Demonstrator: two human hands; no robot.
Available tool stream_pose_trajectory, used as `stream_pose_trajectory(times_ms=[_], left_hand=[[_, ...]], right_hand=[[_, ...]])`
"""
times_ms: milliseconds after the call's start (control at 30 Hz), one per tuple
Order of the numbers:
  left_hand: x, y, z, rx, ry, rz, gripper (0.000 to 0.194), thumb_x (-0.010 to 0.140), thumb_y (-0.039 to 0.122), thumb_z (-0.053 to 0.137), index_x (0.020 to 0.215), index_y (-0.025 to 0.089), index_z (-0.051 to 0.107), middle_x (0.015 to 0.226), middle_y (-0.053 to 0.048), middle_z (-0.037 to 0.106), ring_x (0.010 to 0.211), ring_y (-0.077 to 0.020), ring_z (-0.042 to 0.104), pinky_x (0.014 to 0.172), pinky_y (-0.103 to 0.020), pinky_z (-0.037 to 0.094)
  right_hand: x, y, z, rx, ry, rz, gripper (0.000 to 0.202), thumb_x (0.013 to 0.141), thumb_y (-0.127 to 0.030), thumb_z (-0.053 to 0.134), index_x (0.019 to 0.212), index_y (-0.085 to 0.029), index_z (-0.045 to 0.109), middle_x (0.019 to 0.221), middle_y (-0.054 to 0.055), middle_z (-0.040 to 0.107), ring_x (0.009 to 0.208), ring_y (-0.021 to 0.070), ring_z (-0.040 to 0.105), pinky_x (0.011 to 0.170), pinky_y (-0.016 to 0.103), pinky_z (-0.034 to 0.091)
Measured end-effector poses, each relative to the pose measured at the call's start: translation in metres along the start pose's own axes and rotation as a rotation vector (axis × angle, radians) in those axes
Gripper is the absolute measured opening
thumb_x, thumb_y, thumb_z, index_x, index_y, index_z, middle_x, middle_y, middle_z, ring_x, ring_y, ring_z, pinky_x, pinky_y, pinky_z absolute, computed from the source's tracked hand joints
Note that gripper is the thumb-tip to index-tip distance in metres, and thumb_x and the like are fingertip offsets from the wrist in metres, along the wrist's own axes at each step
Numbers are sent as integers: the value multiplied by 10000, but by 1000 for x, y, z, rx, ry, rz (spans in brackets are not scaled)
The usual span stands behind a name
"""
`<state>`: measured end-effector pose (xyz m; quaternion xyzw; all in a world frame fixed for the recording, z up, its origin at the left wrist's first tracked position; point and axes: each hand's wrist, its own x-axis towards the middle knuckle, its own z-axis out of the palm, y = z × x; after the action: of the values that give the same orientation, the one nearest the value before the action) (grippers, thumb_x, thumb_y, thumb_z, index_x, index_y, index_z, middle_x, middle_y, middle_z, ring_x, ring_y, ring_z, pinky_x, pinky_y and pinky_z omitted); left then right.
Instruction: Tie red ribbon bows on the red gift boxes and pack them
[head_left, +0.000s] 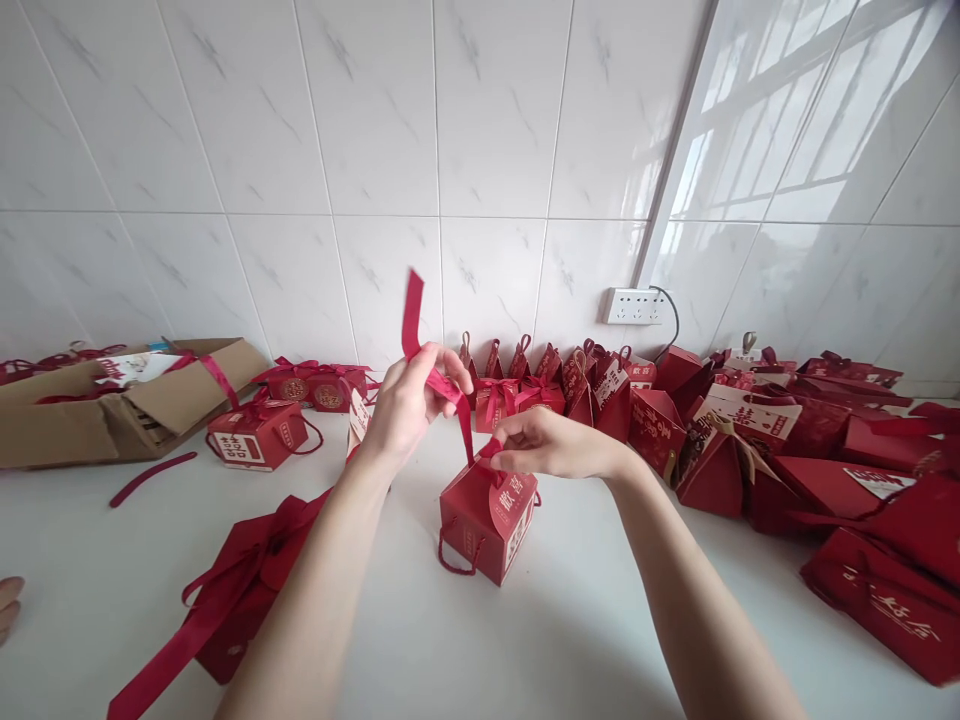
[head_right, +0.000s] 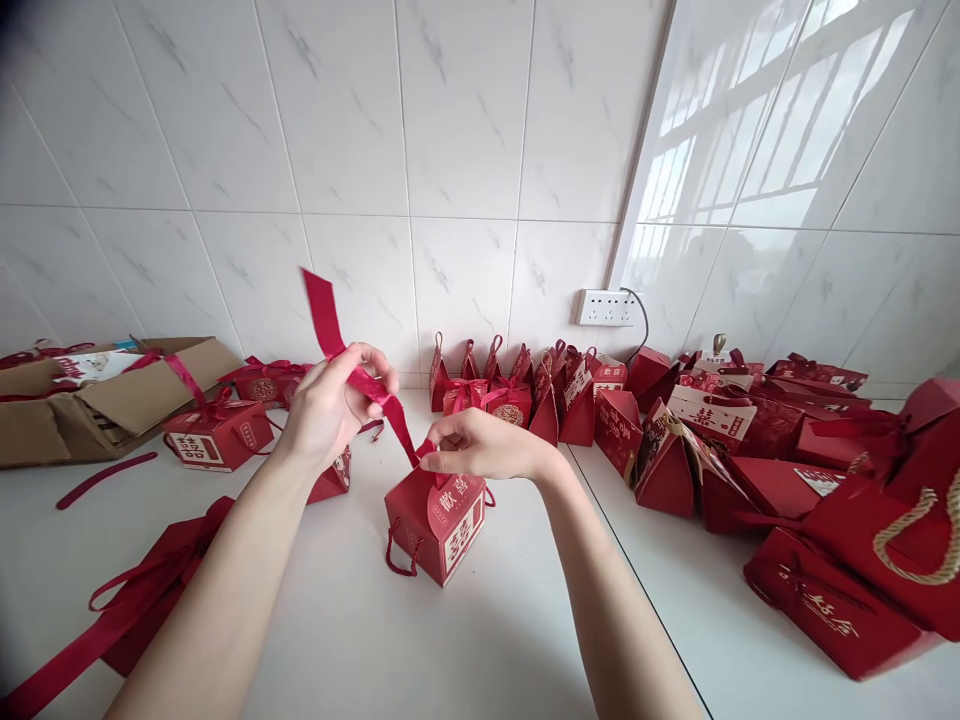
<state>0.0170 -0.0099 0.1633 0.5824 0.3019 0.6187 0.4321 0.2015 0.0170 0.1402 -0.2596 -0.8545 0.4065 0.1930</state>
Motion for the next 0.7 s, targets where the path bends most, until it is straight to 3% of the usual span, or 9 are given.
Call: stream_pose_trajectory(times_ms=[167, 233, 300, 400, 467, 567, 700], left_hand=[[-4, 5, -1, -162, -63, -33, 262, 848, 306, 505, 651, 148, 575, 539, 16, 501, 449, -57, 409, 435, -163, 343], [-5, 5, -2, -204, -133, -47, 155, 794, 266, 577, 692, 150, 595, 570, 16, 519, 479, -61, 446, 460, -166, 373], [-7, 3, -3, -214, -248, -60, 93, 691, 189, 658, 773, 158, 626, 671, -3, 585, 581, -90, 538, 545, -188, 439], [-8, 1, -4, -144, -383, -64, 234, 622, 125, 703, 848, 163, 658, 897, -48, 638, 784, -144, 609, 740, -251, 495], [-9, 0, -2, -52, -361, -63, 174, 692, 162, 696, 864, 165, 668, 937, -56, 636, 813, -144, 609, 777, -264, 492], [-10, 1, 2, 58, -266, -49, 147, 805, 283, 639, 881, 163, 676, 799, -46, 642, 665, -110, 578, 645, -236, 471], [-9, 4, 6, 91, -136, -28, 226, 784, 377, 665, 844, 162, 692, 630, -24, 637, 538, -89, 501, 507, -205, 385]], right_hand=[[-9, -1, -7, 336, 287, -184, 211, 808, -347, 653, 723, -165, 588, 684, -20, 531, 622, 92, 473, 589, 229, 386], [-9, 0, -7, 445, 382, -210, 197, 796, -341, 678, 731, -173, 600, 727, -10, 574, 686, 107, 530, 668, 245, 427], [-7, 1, -7, 550, 433, -237, 177, 775, -334, 707, 747, -180, 622, 755, -5, 616, 718, 115, 573, 713, 259, 456], [-4, 0, -7, 669, 467, -295, 172, 737, -329, 746, 745, -186, 651, 710, -6, 653, 677, 119, 614, 697, 267, 495], [-2, -2, -5, 702, 488, -328, 173, 726, -334, 755, 746, -187, 667, 683, -1, 667, 655, 129, 631, 686, 281, 518], [-1, -7, -2, 692, 529, -365, 161, 737, -335, 745, 756, -186, 688, 675, 9, 678, 645, 134, 635, 660, 279, 529], [-3, -17, 3, 705, 593, -450, 119, 718, -285, 767, 710, -189, 697, 614, -8, 658, 568, 105, 606, 567, 229, 506]])
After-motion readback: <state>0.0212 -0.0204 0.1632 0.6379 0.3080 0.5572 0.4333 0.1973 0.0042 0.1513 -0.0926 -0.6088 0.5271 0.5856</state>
